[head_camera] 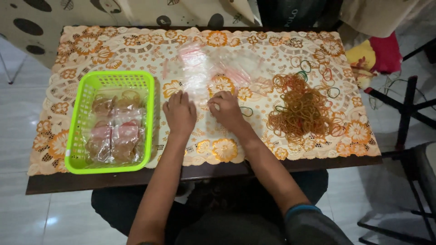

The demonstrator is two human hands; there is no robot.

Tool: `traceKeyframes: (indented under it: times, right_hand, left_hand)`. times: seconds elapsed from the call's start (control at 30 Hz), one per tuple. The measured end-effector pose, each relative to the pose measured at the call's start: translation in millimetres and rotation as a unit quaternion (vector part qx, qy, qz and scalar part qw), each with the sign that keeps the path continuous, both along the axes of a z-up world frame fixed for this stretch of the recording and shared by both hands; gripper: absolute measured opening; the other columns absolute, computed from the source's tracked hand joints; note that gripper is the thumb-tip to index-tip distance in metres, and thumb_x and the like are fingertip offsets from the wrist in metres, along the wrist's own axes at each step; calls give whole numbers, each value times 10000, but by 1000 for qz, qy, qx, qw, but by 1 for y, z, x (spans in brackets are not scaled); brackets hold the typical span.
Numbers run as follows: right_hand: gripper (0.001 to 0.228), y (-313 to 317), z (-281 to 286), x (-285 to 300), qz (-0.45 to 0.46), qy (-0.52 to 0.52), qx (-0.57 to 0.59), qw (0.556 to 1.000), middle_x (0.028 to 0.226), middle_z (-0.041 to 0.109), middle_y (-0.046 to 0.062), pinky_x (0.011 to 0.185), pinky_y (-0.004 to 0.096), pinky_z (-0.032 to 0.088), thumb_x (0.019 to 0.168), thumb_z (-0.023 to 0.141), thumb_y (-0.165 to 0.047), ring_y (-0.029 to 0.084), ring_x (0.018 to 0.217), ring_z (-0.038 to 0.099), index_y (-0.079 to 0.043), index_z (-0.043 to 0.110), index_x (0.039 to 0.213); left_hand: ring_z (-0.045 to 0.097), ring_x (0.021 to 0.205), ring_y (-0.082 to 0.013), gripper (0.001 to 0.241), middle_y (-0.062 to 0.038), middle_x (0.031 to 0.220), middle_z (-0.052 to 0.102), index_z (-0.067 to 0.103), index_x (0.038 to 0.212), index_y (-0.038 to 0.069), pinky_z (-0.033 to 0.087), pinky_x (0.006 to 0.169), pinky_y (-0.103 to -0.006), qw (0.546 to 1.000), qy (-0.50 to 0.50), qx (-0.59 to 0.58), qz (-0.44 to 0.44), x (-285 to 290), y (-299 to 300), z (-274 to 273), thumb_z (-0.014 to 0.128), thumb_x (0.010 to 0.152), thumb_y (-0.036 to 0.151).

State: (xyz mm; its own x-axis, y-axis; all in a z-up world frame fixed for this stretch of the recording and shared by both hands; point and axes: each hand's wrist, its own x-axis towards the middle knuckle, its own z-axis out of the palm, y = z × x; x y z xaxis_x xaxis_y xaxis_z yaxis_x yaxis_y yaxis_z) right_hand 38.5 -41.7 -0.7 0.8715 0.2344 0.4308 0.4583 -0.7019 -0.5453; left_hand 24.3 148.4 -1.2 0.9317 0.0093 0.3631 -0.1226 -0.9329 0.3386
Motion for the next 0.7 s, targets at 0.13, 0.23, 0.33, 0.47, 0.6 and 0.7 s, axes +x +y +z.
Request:
traceKeyframes:
  times: [0.13, 0.23, 0.33, 0.47, 0.6, 0.7]
  right_hand:
    - [62, -1, -2, 3, 12, -18, 30, 999, 999, 664, -18, 1220, 558, 159, 935, 758, -242, 198, 1020, 646, -239, 765, 996]
    - [163, 1, 20, -7, 32, 71, 141, 987, 1117, 681, 22, 1156, 493, 355, 967, 716, -231, 241, 1095, 642, -208, 752, 1125]
    - [495, 1, 34, -11, 80, 157, 246, 953, 1317, 631, 65, 1119, 452, 415, 908, 781, -184, 239, 1193, 607, -222, 653, 1385]
    - [375, 1, 39, -12, 98, 230, 287, 925, 1218, 653, 70, 851, 310, 532, 940, 762, -161, 154, 1017, 610, -161, 700, 1310]
    - [264, -5, 47, -10, 62, 294, 330, 895, 842, 656, 50, 444, 205, 506, 887, 807, -136, 52, 525, 569, -59, 758, 1134]
    - [199, -12, 37, -4, 60, 321, 300, 896, 810, 682, 101, 310, 217, 428, 901, 783, -111, 100, 485, 585, -17, 752, 1074]
  left_hand:
    - [585, 1245, -255, 262, -71, 1228, 681, 745, 1158, 118, 348, 1065, -505, 999, -51, -5, -14, -2, 4, -1, 543, 1042, 238]
    - [610, 1158, -205, 157, -12, 1164, 681, 731, 1073, 157, 379, 1022, -419, 986, -159, -36, -40, -2, -1, 8, 598, 1021, 221]
    - [611, 1139, -163, 269, 56, 1087, 652, 705, 1091, 234, 382, 1020, -399, 981, -132, -94, -109, -6, -11, 13, 447, 1090, 310]
    - [650, 905, -303, 275, -59, 862, 630, 678, 1010, 129, 452, 860, -443, 972, -73, -144, -169, -26, -22, 47, 442, 1084, 249]
    - [682, 860, -260, 243, -32, 888, 669, 670, 1083, 143, 494, 802, -390, 958, -89, -216, -169, -17, -21, 24, 449, 1095, 242]
    - [695, 901, -273, 238, -43, 950, 705, 665, 1132, 131, 502, 826, -403, 952, -78, -248, -162, -14, -16, 22, 469, 1095, 261]
